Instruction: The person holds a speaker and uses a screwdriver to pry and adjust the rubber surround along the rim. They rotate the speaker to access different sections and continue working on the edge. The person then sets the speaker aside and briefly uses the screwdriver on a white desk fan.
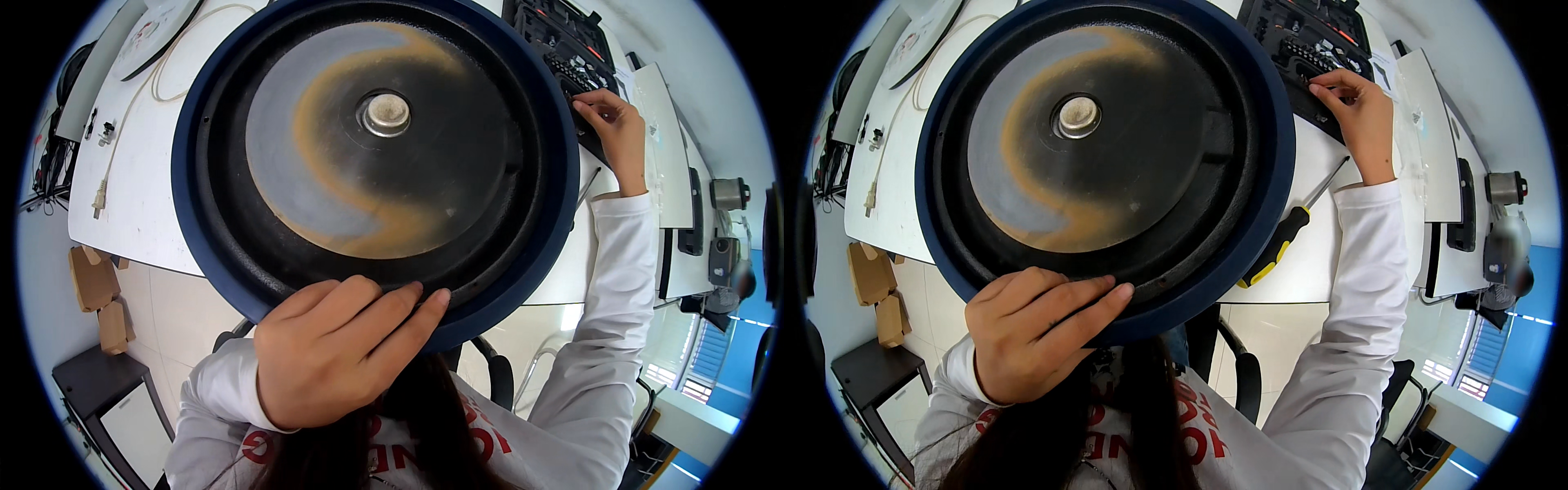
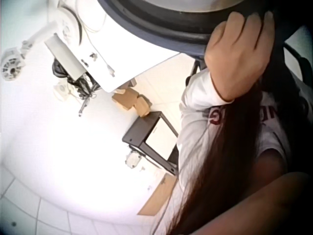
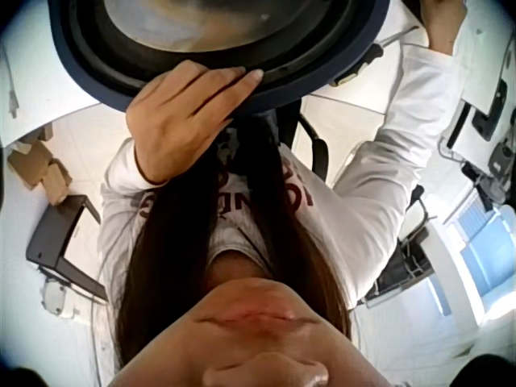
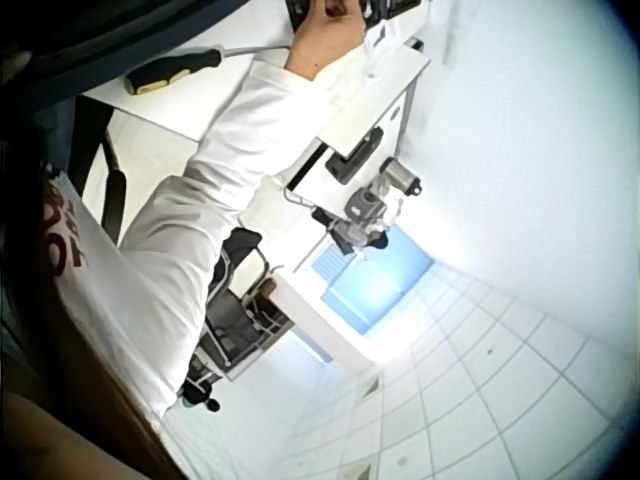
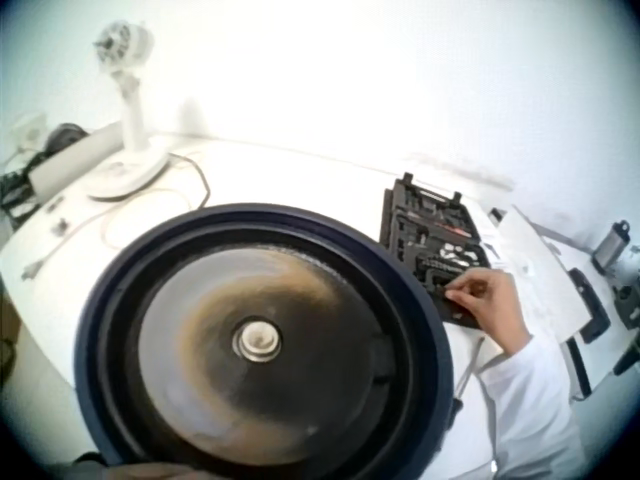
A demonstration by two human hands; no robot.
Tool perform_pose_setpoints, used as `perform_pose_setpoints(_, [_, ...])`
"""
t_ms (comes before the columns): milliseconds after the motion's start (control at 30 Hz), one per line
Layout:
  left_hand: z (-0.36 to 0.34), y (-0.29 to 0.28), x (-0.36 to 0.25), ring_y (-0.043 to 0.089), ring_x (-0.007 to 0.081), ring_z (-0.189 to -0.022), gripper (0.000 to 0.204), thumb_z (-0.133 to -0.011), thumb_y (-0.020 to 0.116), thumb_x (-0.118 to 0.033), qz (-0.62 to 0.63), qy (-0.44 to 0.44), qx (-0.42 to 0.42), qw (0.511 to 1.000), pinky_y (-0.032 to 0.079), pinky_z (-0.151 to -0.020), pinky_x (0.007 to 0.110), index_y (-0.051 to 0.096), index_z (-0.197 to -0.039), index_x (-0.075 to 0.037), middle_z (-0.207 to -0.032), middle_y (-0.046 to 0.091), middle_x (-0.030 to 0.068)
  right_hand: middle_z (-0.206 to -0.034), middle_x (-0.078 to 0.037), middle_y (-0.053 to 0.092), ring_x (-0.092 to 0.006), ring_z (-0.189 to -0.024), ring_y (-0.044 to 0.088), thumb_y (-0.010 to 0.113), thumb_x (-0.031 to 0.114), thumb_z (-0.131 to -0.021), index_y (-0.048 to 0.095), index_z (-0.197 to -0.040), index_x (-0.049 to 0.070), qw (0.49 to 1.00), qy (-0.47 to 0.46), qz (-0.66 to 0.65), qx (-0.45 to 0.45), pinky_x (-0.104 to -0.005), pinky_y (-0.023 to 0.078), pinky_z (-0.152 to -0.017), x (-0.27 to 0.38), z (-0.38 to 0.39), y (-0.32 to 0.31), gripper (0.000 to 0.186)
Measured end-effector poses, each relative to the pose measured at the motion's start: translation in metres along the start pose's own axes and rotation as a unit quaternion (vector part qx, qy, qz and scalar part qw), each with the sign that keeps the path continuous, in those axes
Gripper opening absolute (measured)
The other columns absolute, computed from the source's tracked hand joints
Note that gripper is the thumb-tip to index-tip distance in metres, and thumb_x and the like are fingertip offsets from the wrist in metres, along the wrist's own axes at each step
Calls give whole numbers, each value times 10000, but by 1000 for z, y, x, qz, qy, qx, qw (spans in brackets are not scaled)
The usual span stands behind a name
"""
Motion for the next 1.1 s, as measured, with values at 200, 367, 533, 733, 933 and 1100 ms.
perform_pose_setpoints(200, [1, 1, -1, 593, 153, -763, 409, -660, 672, -130, -10, -2, -11, 1000, 476, -593, 242, 733, -1059, -67, -951, 685, 58, -852, -26, 736, -83, -762, 655, 722, 141, -884, 718, -973, 60, 997, -9, -27, -69, -228, 476, -714, 5, 4, -10, 121])
perform_pose_setpoints(367, [-1, 1, -5, 632, 161, -732, 420, -635, 716, -113, -8, -43, -8, 999, 514, -630, 263, 752, -1053, -107, -938, 727, 19, -902, -59, 730, -97, -824, 662, 682, 111, -907, 702, -964, 17, 990, -7, -138, 1, -209, 470, -744, 58, 30, -35, 112])
perform_pose_setpoints(533, [-1, 1, -5, 632, 160, -729, 411, -644, 710, -106, -6, -35, -17, 999, 513, -625, 261, 753, -1053, -105, -934, 727, 21, -903, -79, 725, -110, -771, 664, 737, 20, -815, 725, -950, 26, 972, -45, -213, 86, -210, 482, -698, 122, 67, -59, 136])
perform_pose_setpoints(733, [-3, 1, -6, 621, 157, -719, 442, -622, 699, -100, -5, -34, -15, 999, 500, -600, 258, 748, -1060, -89, -936, 725, 28, -783, -91, 715, -167, -722, 665, 795, -23, -667, 715, -817, 22, 944, -92, -216, 230, -275, 492, -684, 166, 92, -51, 176])
perform_pose_setpoints(933, [-2, 3, -4, 622, 156, -722, 412, -646, 698, -109, -3, -25, -24, 999, 500, -592, 256, 747, -1055, -85, -934, 721, 26, -783, -62, 719, -165, -714, 669, 867, 37, -579, 741, -800, 57, 944, -178, -140, 239, -257, 475, -621, 180, 102, -41, 255])
perform_pose_setpoints(1100, [-3, 2, -5, 628, 152, -732, 370, -684, 704, -129, -5, -27, -20, 999, 504, -595, 257, 747, -1049, -88, -939, 719, 22, -759, -31, 707, -163, -684, 633, 866, 58, -553, 762, -768, 87, 932, -227, -122, 255, -268, 455, -574, 180, 93, -29, 240])
Point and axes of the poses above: each hand's wrist, its own z-axis away from the middle knuckle, its own y-axis out of the palm, x = y × z, the point moved 1 cm from there along -z, towards the middle knuckle
